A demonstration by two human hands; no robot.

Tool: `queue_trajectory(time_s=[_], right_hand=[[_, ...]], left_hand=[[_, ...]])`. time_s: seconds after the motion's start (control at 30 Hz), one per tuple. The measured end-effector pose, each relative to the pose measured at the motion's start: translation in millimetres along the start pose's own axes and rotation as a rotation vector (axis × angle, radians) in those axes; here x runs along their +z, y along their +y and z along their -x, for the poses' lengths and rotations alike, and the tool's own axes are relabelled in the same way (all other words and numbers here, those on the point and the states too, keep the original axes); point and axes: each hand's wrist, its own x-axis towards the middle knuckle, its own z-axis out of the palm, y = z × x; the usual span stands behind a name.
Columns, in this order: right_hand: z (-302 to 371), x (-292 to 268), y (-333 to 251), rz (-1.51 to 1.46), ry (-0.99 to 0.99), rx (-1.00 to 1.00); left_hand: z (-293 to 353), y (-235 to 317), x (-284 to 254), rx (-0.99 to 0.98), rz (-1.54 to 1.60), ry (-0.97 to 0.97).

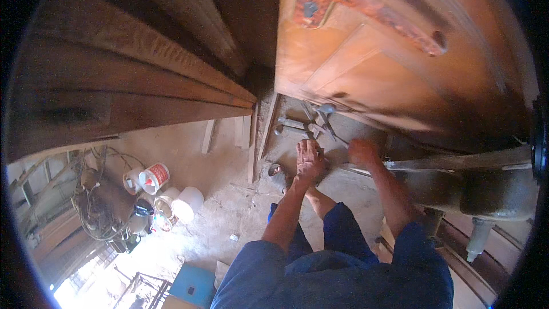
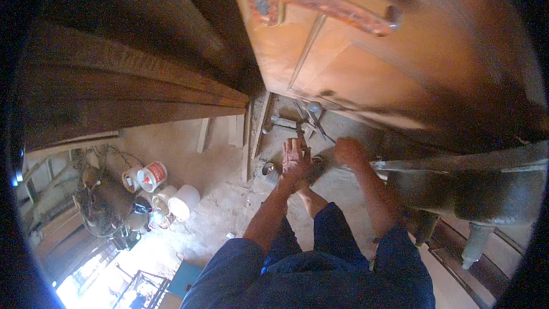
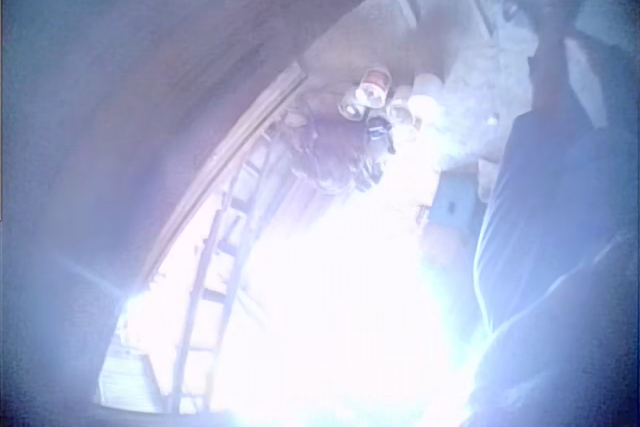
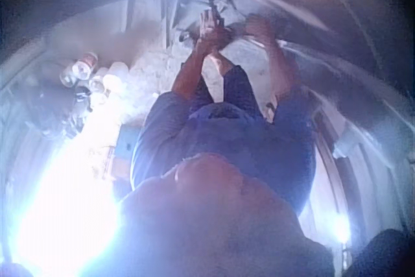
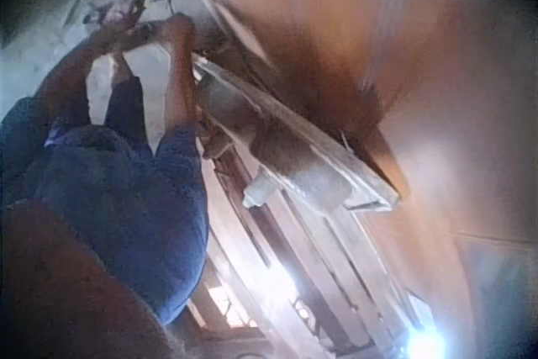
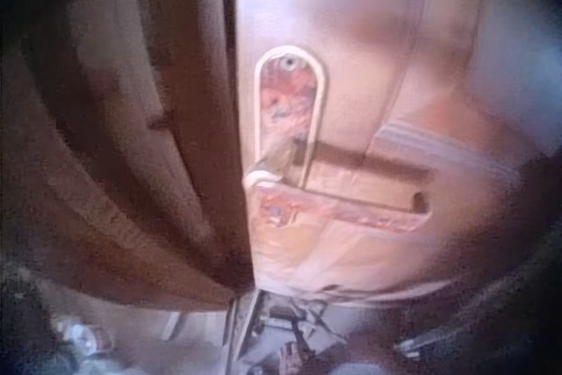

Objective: The person fits wooden slats into a frame by hand, walks through a workshop to retrieve a bar clamp, and uses the clamp to secure the wooden frame joints.

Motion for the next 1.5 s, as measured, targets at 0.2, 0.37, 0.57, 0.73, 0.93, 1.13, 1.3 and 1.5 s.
queue_trajectory(time_s=[0.2, 0.37, 0.57, 0.73, 0.93, 1.13, 1.3, 1.5], right_hand=[[75, 38, 30, 0.086, -0.383, -0.035], [140, 56, 24, -0.247, -0.365, 0.299], [174, 59, 9, -0.223, -0.407, 0.301], [209, 93, 7, -0.222, -0.265, 0.116], [282, 35, -27, -0.252, -0.201, 0.019], [353, -78, -95, -0.429, -0.666, -0.039], [345, -93, -124, -1.42, -1.115, -0.249], [330, -52, -244, -1.043, 0.083, -0.906]], left_hand=[[-27, -35, 30, -0.041, 0.317, 0.017], [-101, -33, 41, -0.082, 0.165, -0.052], [-155, -50, 39, 0.025, 0.091, 0.075], [-78, -45, -18, -0.242, 0.175, -0.12], [135, -22, -88, -0.191, -0.325, -0.62], [223, 17, -180, 0.047, -0.041, -0.289], [256, 44, -273, -0.002, 0.031, -0.126], [310, 95, -402, -0.438, 0.267, -0.128]])
